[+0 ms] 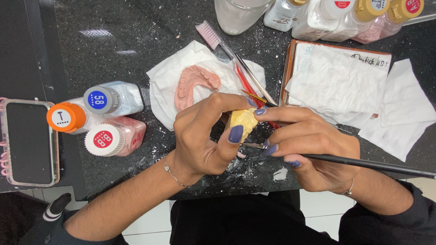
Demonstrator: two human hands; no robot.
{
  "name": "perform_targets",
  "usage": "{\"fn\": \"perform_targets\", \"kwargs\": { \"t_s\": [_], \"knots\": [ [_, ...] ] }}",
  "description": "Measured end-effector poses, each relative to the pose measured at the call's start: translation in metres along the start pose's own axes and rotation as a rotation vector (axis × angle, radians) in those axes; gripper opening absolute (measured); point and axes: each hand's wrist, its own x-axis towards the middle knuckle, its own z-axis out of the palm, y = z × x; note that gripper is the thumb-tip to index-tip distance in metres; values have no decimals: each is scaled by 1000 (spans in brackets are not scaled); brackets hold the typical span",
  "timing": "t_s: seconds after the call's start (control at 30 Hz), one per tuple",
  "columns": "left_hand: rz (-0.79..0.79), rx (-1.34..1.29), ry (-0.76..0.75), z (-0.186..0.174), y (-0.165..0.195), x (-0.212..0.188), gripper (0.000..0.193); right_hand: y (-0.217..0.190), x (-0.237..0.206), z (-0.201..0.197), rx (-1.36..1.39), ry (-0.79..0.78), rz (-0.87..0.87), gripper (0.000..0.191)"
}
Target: The person holds a yellow dental plaster model in one hand and uses a fine brush to apply and shape white ceramic material on a tooth area of the model, periodically dipping the brush in a glass of liquid and wiping or picking at the applied material with a small tool. A second pink model rests on the bench beside the work.
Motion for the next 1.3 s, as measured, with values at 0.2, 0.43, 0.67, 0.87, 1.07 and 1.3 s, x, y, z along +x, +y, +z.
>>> {"fn": "perform_targets", "kwargs": {
  "t_s": [0.2, 0.43, 0.67, 0.87, 1.07, 1.3],
  "knots": [
    [-5, -1, 1, 0, 0, 0, 36, -1, 1, 0, -18, -9, -15, 15],
    [-5, 0, -2, -1, 1, -1, 37, 0, 1, 2, -16, -11, -34, 14],
    [17, -5, 2, 0, -1, 0, 36, -1, 0, 1, -42, -34, -27, 14],
    [35, -12, 10, 0, 0, 1, 36, -1, 2, 1, -45, -35, -51, 14],
    [41, 0, 8, 0, 1, 2, 37, -1, 3, 2, -56, -20, -52, 13],
    [48, 11, 7, 1, -1, -1, 38, -2, 0, 1, -41, -4, -48, 13]
  ]
}}
